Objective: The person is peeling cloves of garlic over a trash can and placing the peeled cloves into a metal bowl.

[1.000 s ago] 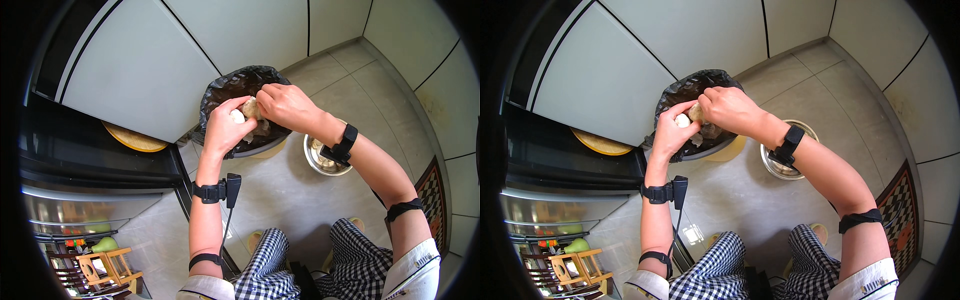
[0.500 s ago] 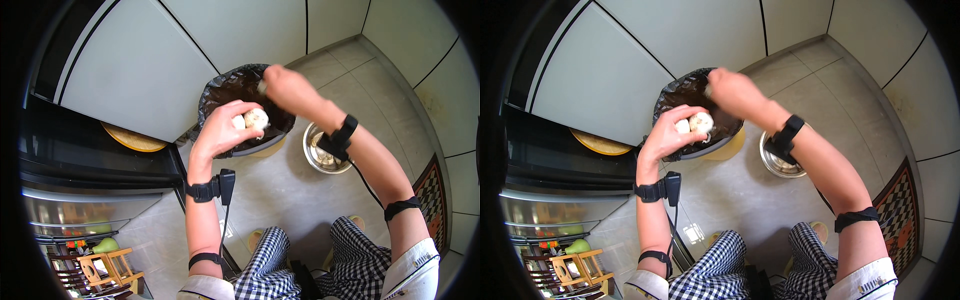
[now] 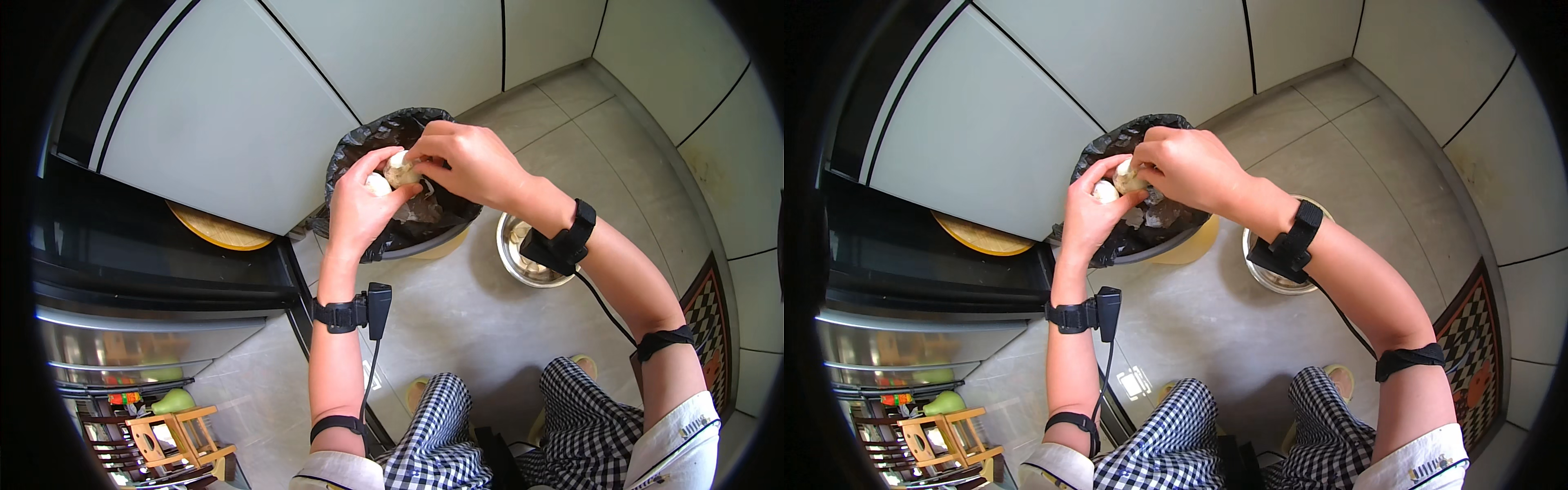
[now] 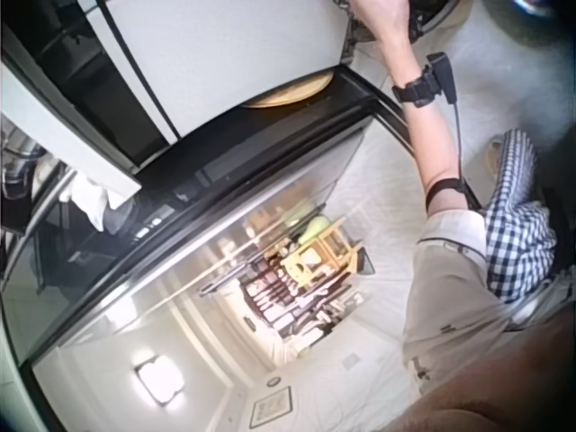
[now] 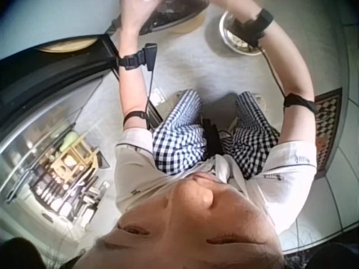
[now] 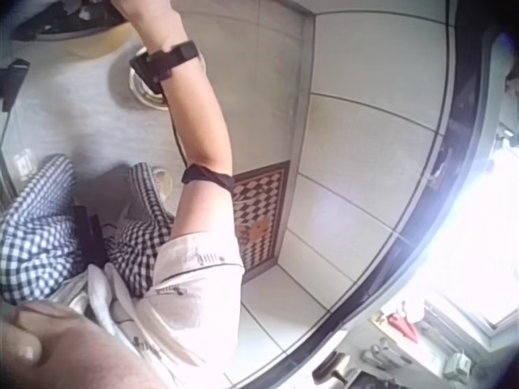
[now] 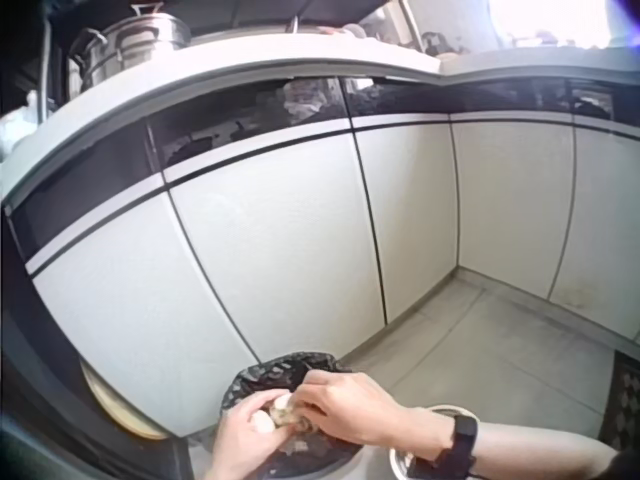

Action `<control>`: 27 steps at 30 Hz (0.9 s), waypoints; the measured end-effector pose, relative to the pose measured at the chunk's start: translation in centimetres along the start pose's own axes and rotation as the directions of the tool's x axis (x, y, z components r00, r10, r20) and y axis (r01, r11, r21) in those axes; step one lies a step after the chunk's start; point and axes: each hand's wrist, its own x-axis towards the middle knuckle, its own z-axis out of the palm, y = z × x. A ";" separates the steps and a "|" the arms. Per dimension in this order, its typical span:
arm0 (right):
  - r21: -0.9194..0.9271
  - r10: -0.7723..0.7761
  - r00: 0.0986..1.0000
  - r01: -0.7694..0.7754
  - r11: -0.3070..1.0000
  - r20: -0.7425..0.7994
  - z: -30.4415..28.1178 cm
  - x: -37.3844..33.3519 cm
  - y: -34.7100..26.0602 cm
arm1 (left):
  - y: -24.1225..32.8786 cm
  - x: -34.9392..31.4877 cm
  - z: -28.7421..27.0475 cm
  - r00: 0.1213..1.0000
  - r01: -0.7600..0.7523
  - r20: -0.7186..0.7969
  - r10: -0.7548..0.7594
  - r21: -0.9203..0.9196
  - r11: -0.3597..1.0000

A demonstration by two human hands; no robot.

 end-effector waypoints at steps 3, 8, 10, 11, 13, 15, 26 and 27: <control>-0.091 -0.118 0.993 0.115 0.989 -0.018 0.3 0.0 0.1 | 0.3 -0.1 0.0 0.999 0.043 0.014 -0.042 -0.038 0.998; -0.337 -0.386 0.911 0.412 0.847 0.144 0.1 -0.7 0.6 | 1.1 -0.3 -0.4 0.986 0.069 0.151 -0.072 0.030 0.997; -0.313 -0.399 0.904 0.428 0.848 0.154 0.1 -0.8 0.7 | 1.3 -0.3 -0.9 0.977 0.088 0.191 -0.092 0.028 0.996; -0.289 -0.414 0.895 0.446 0.847 0.165 0.1 -0.8 0.7 | 1.3 -0.3 -1.2 0.967 0.107 0.228 -0.110 0.026 0.994; -0.296 -0.431 0.888 0.459 0.837 0.157 0.0 -1.0 0.6 | 1.3 -0.3 -1.4 0.962 0.109 0.252 -0.106 0.004 0.994; -0.305 -0.445 0.882 0.470 0.828 0.152 0.1 -1.2 0.7 | 0.9 -0.2 -1.2 0.955 0.111 0.279 -0.101 -0.021 0.994; -0.266 -0.077 0.979 0.024 0.964 -0.190 1.2 -0.8 -0.1 | -0.3 -0.4 2.0 0.955 0.276 0.052 -0.294 -0.527 0.804; -0.251 -0.075 0.982 0.030 0.967 -0.172 1.3 -0.9 -0.1 | -0.3 -0.3 2.2 0.960 0.249 0.021 -0.278 -0.509 0.824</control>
